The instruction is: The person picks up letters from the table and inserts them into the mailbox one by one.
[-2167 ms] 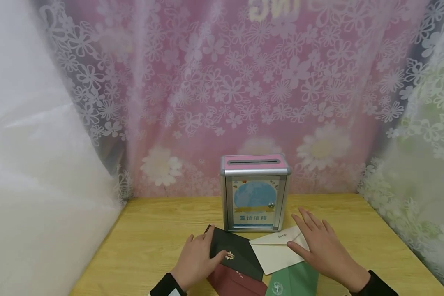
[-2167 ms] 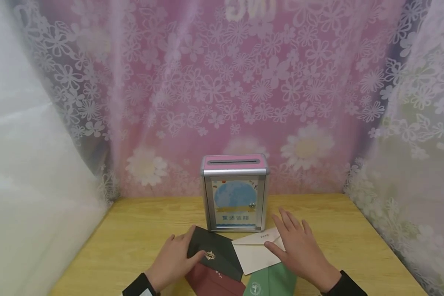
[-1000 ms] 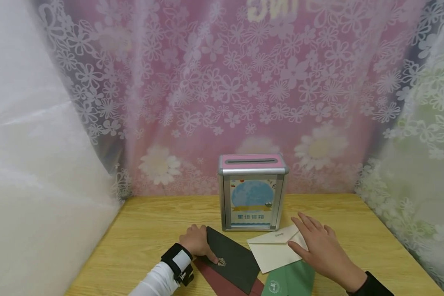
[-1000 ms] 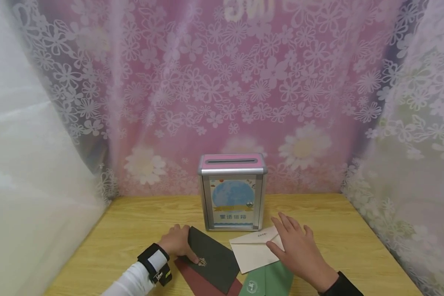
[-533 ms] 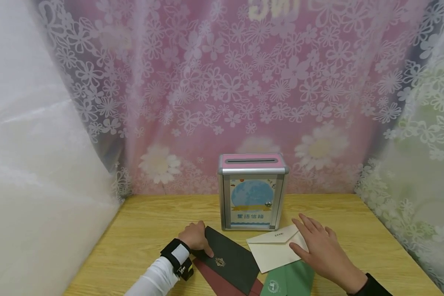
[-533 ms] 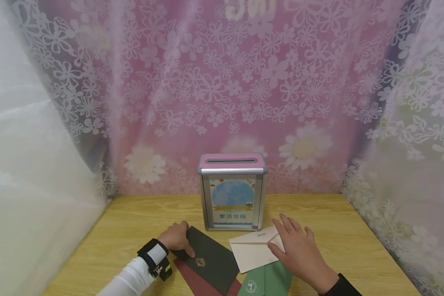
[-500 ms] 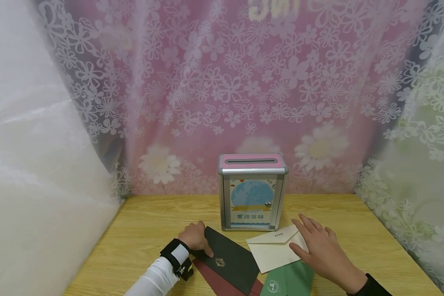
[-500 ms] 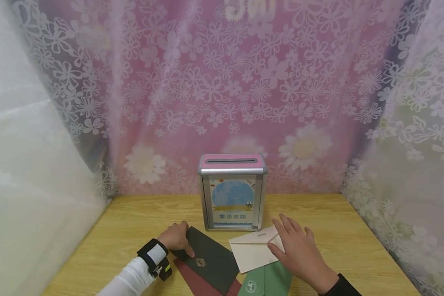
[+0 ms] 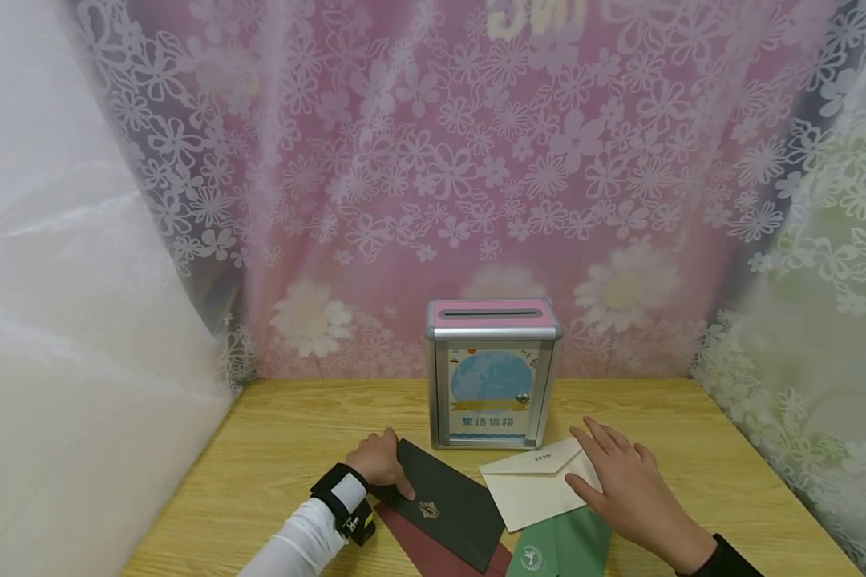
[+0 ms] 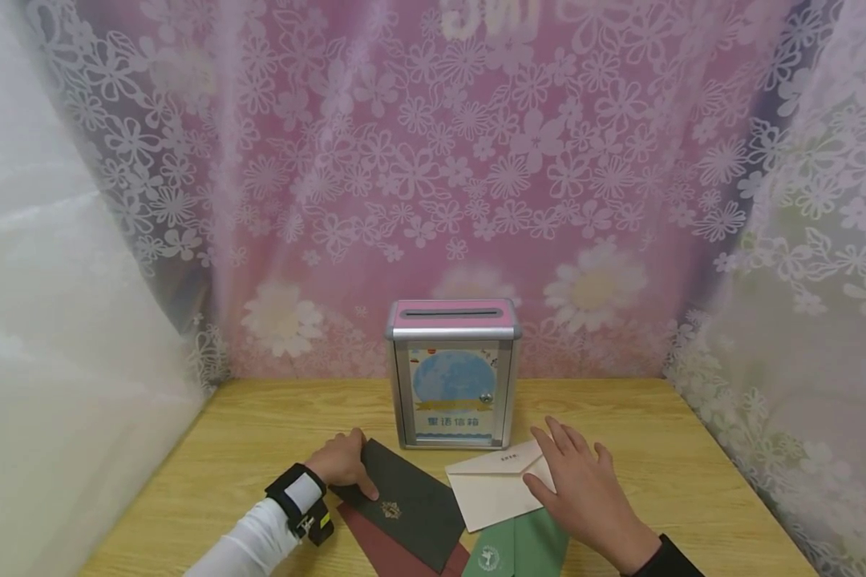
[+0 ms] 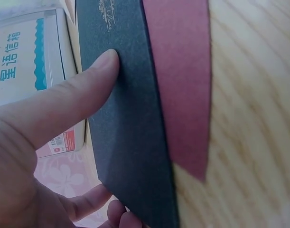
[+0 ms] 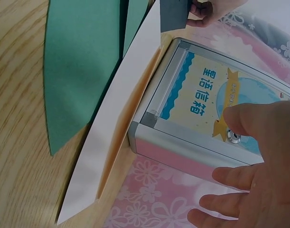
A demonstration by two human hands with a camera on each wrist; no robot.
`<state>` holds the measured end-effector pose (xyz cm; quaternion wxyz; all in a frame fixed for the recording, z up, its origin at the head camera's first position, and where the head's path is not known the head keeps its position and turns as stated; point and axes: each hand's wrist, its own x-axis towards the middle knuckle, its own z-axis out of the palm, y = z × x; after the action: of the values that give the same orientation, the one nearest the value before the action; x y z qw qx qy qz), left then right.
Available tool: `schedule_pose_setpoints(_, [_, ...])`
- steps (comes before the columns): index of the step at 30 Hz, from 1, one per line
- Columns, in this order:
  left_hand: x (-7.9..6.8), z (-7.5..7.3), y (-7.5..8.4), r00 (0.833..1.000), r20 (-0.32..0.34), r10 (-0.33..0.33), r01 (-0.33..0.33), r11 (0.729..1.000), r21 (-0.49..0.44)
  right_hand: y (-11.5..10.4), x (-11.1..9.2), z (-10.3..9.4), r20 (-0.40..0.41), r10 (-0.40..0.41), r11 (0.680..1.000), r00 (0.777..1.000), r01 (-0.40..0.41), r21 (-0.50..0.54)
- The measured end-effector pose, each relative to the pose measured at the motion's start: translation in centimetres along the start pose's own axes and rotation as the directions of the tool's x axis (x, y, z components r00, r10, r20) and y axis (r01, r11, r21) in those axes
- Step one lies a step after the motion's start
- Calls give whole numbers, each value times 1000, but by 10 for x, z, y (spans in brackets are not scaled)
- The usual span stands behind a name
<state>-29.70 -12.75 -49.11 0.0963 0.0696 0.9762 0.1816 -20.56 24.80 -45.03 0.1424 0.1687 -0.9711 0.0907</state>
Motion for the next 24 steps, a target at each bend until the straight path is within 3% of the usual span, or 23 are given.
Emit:
schedule_pose_setpoints(6, [-1,2,-2,1000,-22,5,-5,999,-34,0,0,0,4,6,1000,1000,-6,-9])
schedule_pose_setpoints(13, [-2,0,-6,995,-102,21,-32,993,-109,-4,2,-4,-2,-1,1000,1000,1,9])
schedule_pose_setpoints(19, [-11,-10,-13,992,-74,105,-124,940,-317,-21,3,-16,-61,-62,998,996,63,13])
schedule_pose_setpoints(24, [-22,-35,-13,980,-105,170,-198,901,-386,-39,8,-25,-135,-151,986,979,159,50])
